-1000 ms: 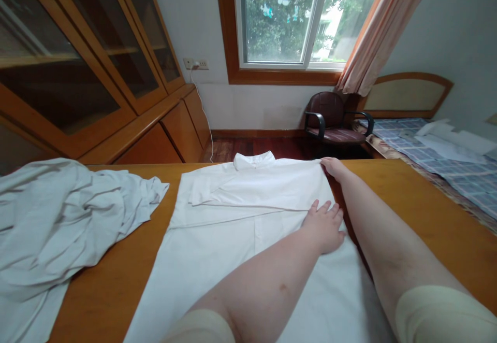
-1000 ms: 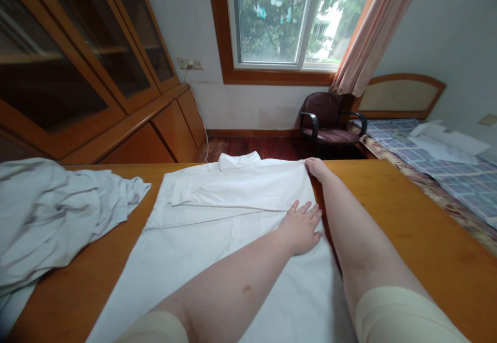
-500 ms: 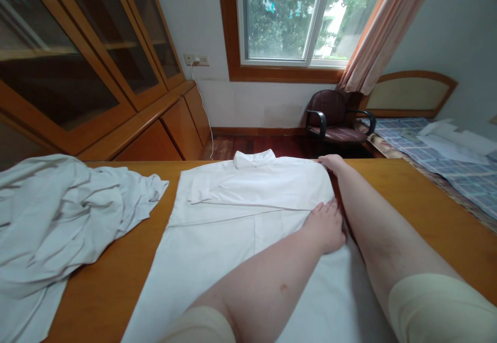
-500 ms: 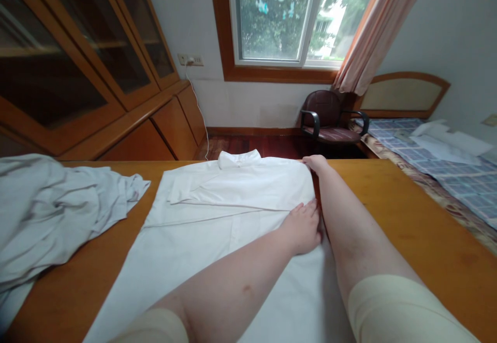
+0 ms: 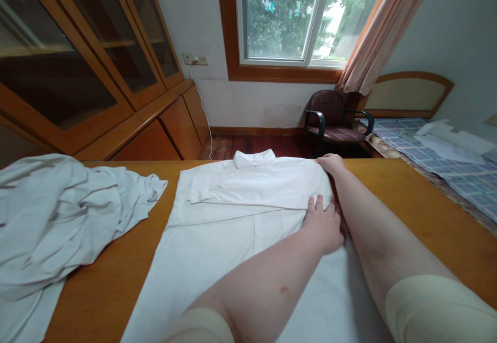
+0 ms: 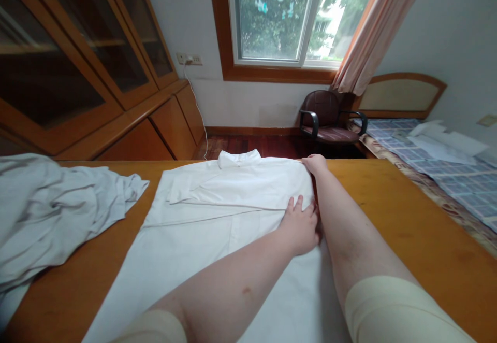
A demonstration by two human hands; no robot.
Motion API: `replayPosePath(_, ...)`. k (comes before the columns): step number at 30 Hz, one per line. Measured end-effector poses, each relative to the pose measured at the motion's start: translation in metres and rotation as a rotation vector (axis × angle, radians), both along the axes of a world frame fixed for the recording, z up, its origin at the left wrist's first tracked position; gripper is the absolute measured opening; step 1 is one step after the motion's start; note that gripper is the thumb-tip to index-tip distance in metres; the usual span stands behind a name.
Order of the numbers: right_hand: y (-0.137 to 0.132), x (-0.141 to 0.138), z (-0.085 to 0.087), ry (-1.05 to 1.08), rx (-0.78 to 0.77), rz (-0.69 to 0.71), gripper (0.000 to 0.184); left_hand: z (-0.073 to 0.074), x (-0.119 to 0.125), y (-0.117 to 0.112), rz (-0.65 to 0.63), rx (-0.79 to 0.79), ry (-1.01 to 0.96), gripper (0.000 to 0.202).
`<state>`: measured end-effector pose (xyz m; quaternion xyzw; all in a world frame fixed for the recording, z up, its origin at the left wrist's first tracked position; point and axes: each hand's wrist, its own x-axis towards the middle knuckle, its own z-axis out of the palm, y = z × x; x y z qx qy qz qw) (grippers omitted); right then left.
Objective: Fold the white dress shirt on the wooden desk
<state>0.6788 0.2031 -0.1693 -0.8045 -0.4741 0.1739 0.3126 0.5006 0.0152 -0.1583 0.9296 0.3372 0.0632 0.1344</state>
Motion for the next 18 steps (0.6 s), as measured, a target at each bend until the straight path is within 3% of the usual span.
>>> replayPosePath(7, 0.002, 0.005, -0.006, 0.049, 0.064, -0.036, 0.015, -0.004, -0.001, -0.001, -0.01, 0.015, 0.007, 0.068)
replayPosePath(11, -0.009, 0.015, -0.009, 0.156, 0.194, -0.071, 0.032, -0.006, -0.001, -0.001, -0.002, 0.037, 0.021, 0.067)
replayPosePath(15, -0.025, 0.017, -0.007, 0.245, 0.28, 0.041, 0.036, -0.008, 0.0, -0.001, 0.013, 0.024, 0.007, 0.067)
replayPosePath(18, -0.029, 0.014, -0.006, 0.329, 0.24, 0.213, 0.033, -0.008, 0.002, -0.001, 0.021, 0.009, 0.004, 0.067)
